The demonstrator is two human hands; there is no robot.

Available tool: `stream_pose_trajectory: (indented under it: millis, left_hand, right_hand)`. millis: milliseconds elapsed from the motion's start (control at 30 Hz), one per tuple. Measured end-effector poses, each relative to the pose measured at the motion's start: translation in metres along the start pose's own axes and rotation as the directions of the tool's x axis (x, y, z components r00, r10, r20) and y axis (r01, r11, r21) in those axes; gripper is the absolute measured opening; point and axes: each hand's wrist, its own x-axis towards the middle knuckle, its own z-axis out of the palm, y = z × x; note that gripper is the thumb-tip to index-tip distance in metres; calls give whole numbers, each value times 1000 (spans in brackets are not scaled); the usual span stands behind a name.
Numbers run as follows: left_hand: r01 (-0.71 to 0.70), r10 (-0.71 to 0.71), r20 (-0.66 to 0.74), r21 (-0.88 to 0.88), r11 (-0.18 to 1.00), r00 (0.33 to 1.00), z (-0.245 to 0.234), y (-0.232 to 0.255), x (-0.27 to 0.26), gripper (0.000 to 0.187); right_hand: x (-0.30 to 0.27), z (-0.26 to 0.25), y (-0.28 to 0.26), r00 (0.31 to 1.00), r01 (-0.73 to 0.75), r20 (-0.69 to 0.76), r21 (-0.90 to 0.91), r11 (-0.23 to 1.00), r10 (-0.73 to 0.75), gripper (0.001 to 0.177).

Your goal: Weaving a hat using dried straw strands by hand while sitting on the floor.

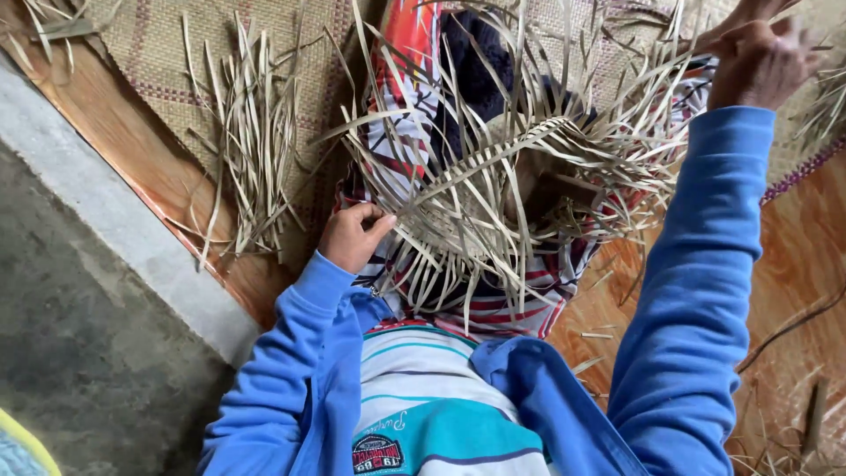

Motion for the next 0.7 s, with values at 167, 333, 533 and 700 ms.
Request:
stream_pose_trajectory:
  millis: [167, 333, 533, 700]
  left_hand:
    - [-5, 5, 1, -5, 1000, 1000, -6, 16, -4, 23]
    - [-53, 53, -23, -4, 999, 998, -5, 15, -3, 20]
    - [-49, 50, -29, 26, 998, 998, -4, 12, -1, 21]
    - [-32, 32, -25, 16, 999, 999, -4, 13, 1, 22]
  right_hand:
    - [2, -88, -104, 986, -17, -163, 174, 985, 46, 54]
    - [-39, -183, -220, 920, 138, 36, 903, 408, -390, 13]
    - [-51, -170, -244, 912, 251, 4, 784, 568, -409, 9]
    - [-47, -169, -239, 885, 254, 69, 758, 601, -461, 12]
